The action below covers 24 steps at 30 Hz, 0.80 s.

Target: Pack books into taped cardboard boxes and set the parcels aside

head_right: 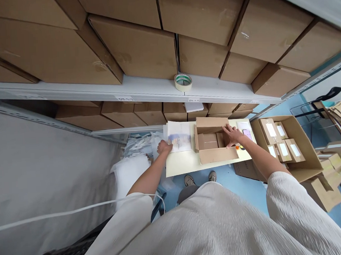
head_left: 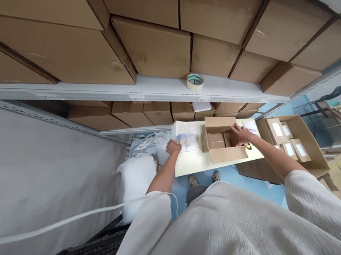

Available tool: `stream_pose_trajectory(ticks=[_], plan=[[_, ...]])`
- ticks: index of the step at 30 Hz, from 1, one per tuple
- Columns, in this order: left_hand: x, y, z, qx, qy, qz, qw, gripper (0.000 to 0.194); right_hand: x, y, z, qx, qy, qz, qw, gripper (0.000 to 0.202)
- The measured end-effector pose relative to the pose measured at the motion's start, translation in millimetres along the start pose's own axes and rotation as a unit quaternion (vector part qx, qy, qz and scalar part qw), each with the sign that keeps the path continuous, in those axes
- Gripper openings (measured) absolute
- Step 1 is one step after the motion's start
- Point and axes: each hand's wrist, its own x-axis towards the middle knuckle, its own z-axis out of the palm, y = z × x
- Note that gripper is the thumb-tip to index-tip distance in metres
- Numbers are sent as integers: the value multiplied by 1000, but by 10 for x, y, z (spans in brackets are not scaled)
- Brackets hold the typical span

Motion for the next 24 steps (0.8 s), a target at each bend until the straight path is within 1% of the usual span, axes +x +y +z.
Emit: stream_pose_trajectory(ticks=[4, 7, 9, 12, 15, 17, 19, 21, 22, 24], plan=[[-87, 32, -131, -42, -41, 57, 997, 43, 28, 13, 17, 9, 4, -2, 1000, 162], [-177, 86, -284, -90, -51, 86, 991, 42, 24, -6, 10, 1, 1, -2, 1000, 161], [-249, 129, -397, -119, -39, 102, 987, 42, 19, -23, -4, -2, -2, -4, 1000, 161], [-387, 173, -604, -154, 6, 132, 979, 40, 31, -35, -24, -6, -9, -4, 1000, 164], [-596, 183, -909, -202, 62, 162, 964, 37, 75, -30, -22, -15, -15, -1, 1000, 165], [-789, 195, -1170, -231, 96, 185, 950, 35, 111, -27, -6, -17, -14, -1, 1000, 166], [-1022, 240, -1445, -246, 126, 229, 933, 34, 144, -31, 15, -12, -8, -4, 1000, 168], [-1275, 336, -1689, -253, 155, 264, 918, 36, 170, -41, 36, -10, 0, -6, 1000, 169], [-1400, 408, -1784, -259, 168, 283, 908, 37, 180, -47, 44, -11, 4, -8, 1000, 169], [-1631, 600, -1896, -271, 182, 330, 886, 39, 196, -57, 52, -18, 12, -11, 1000, 168]])
